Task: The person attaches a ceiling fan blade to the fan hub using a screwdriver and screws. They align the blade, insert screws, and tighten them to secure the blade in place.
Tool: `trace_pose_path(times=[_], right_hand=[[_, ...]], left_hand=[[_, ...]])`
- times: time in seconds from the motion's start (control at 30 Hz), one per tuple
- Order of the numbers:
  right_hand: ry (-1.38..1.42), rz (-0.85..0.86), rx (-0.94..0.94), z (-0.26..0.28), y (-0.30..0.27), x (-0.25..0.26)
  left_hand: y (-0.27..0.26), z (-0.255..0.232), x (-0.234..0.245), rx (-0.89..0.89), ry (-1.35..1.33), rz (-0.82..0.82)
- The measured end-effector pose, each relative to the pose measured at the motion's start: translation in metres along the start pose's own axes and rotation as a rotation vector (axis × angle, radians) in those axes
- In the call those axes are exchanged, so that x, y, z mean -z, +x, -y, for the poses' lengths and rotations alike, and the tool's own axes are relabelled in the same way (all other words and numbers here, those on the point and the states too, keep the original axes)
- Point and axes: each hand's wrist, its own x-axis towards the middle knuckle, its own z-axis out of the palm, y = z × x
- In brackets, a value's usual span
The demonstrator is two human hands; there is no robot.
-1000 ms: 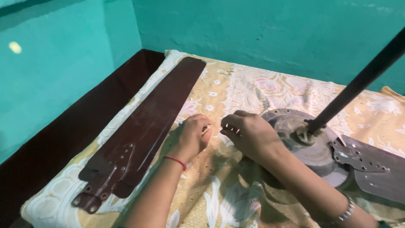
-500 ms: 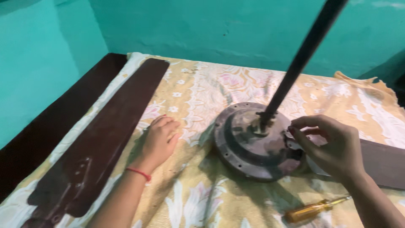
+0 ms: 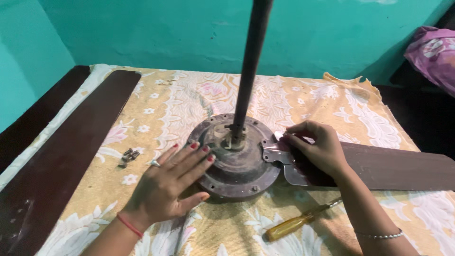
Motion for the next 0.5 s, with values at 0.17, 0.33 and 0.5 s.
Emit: trace_pose_path(times=[0.17,0.33,0.5], right_hand=[[0.066,-0.044,0.099,-0.03,0.006,0.006],[-0.139,-0.07,-0.051,-0.052,0.007,0.024],[-0.28,-0.074,-0.036,-0.068,0.01,0.033]], left_hand=[[0.0,0.0,-0.008,-0.034,0.047,0.026],[0.008,-0.005,-0.006,-0.065,0.061,-0.028],[0.037,-0.02,-0.017,-0.155,0.125,-0.094]])
